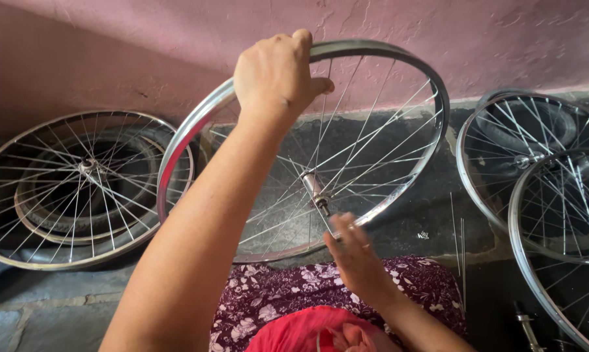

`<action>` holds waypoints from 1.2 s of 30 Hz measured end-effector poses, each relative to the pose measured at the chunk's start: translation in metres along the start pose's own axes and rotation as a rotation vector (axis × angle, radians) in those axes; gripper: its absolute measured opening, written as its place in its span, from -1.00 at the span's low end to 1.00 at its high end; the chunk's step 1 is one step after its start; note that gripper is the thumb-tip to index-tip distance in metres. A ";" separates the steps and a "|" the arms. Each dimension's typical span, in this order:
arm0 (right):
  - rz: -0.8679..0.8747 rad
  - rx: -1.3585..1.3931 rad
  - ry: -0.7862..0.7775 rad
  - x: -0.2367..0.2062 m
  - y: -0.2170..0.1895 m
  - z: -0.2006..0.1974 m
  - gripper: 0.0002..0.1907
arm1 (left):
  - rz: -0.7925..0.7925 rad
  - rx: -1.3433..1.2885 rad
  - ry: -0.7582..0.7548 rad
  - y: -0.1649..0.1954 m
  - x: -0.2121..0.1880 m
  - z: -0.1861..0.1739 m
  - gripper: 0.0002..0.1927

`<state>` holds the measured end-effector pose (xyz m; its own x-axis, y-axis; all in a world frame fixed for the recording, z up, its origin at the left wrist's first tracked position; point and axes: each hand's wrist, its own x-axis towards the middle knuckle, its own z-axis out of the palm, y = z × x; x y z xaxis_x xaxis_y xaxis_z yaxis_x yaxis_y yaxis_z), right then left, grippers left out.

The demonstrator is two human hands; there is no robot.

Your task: The person laces a bicycle wheel by inserting spokes through the rim and hub. They rotate the wheel to access different spoke holes and continue adding spokes one by one.

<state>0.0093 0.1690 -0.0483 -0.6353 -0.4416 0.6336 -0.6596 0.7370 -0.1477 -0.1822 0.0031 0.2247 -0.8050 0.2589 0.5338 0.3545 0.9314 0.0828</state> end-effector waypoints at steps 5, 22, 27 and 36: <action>0.069 -0.147 0.068 0.018 0.011 0.026 -0.10 | 0.001 0.009 -0.015 0.017 -0.004 -0.002 -0.35; 0.039 -0.712 0.083 0.020 0.042 0.046 -0.42 | 0.251 -0.524 0.176 -0.006 -0.063 -0.022 -0.23; 0.101 -0.820 0.076 0.009 0.061 0.027 -0.39 | -0.130 -0.612 0.127 -0.096 -0.165 0.048 -0.42; 0.120 -0.582 0.049 0.007 0.071 0.023 -0.13 | -0.389 -1.165 0.156 -0.153 -0.260 0.179 -0.74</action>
<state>-0.0513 0.2058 -0.0715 -0.6638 -0.3238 0.6742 -0.2469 0.9458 0.2111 -0.1119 -0.1605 -0.0770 -0.9144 -0.0915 0.3942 0.3807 0.1360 0.9146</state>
